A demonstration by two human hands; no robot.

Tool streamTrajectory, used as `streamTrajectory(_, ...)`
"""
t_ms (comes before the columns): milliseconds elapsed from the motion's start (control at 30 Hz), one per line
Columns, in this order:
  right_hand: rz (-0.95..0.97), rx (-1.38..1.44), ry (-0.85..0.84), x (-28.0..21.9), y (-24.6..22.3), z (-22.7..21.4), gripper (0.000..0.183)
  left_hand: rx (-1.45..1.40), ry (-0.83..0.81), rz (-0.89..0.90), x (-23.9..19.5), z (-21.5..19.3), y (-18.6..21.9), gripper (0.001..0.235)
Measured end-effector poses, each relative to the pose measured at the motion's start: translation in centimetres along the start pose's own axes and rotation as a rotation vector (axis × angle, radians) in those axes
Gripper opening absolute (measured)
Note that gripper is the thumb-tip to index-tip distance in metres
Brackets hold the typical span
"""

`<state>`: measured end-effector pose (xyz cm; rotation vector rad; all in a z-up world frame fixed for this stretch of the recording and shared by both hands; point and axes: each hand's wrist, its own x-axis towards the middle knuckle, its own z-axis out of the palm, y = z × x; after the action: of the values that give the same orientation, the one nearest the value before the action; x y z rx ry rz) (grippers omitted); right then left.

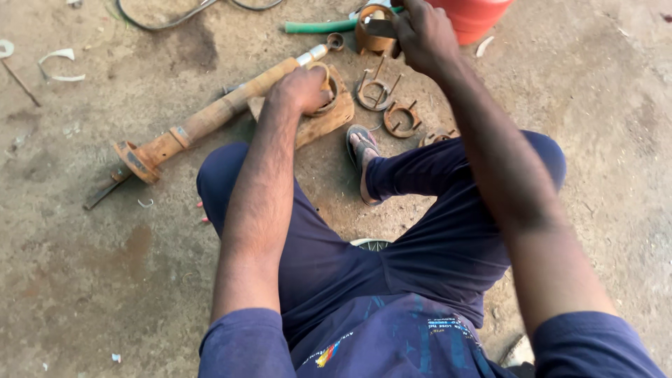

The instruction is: The person sits on the ground and uses a hammer and chisel to chip away at a cylindrical metal part placed on a wooden block. They repeatedly strike the part, adjust its position, and continue chipping along its edge.

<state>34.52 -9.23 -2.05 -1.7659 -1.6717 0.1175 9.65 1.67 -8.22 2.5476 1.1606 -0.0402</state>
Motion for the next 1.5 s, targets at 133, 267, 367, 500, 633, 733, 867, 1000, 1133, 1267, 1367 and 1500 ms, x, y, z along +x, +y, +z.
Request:
streamTrajectory(133, 0.11, 0.433, 0.073, 3.2, 1.0, 2.6, 0.03, -0.026, -0.022, 0.007, -0.3, 0.8, -0.2, 0.045)
streamTrajectory(267, 0.103, 0.228, 0.028, 4.5, 0.9, 5.9, 0.032, -0.024, -0.008, 0.04, 1.1, 2.2, 0.5, 0.046)
streamTrajectory(367, -0.031, 0.2, -0.034, 4.0, -0.2, 6.5, 0.036, 0.025, -0.061, 0.04, 1.7, 2.3, 1.1, 0.043)
streamTrajectory(500, -0.029, -0.065, -0.134, 5.2, -1.2, 4.8, 0.041, 0.058, -0.14, 0.036, 2.5, 2.9, 2.3, 0.047)
streamTrajectory(633, -0.194, -0.344, -0.091, 7.8, -3.4, 1.5, 0.047, 0.101, -0.179, 0.071, 3.8, 0.0, 4.2, 0.049)
streamTrajectory(733, -0.11, -0.269, -0.162, 7.9, -3.8, 1.5, 0.043, 0.052, -0.226, 0.048, 3.6, -0.1, 5.5, 0.045)
streamTrajectory(867, -0.2, -0.197, -0.112, 9.4, -3.5, 1.0, 0.042, 0.115, -0.377, 0.083, 5.0, -1.6, 7.4, 0.043)
streamTrajectory(1000, -0.076, -0.281, -0.27, 9.9, -2.3, 1.7, 0.047, 0.109, -0.329, 0.151, 6.4, -1.5, 8.0, 0.043)
streamTrajectory(1133, -0.023, -0.317, -0.339, 11.0, -0.9, 3.2, 0.051, 0.079, -0.292, 0.206, 7.0, -1.1, 6.0, 0.04)
streamTrajectory(1267, -0.035, -0.299, -0.44, 13.4, 0.9, 5.0, 0.055, -0.039, -0.306, 0.156, 9.5, -1.6, 2.9, 0.046)
streamTrajectory(1367, -0.027, -0.26, -0.541, 14.6, 2.5, 7.1, 0.049, 0.096, -0.352, 0.085, 11.7, -1.4, 0.4, 0.051)
streamTrajectory(1500, -0.081, -0.282, -0.486, 15.9, 4.4, 9.4, 0.031, 0.052, -0.349, 0.048, 13.8, -1.3, -2.0, 0.057)
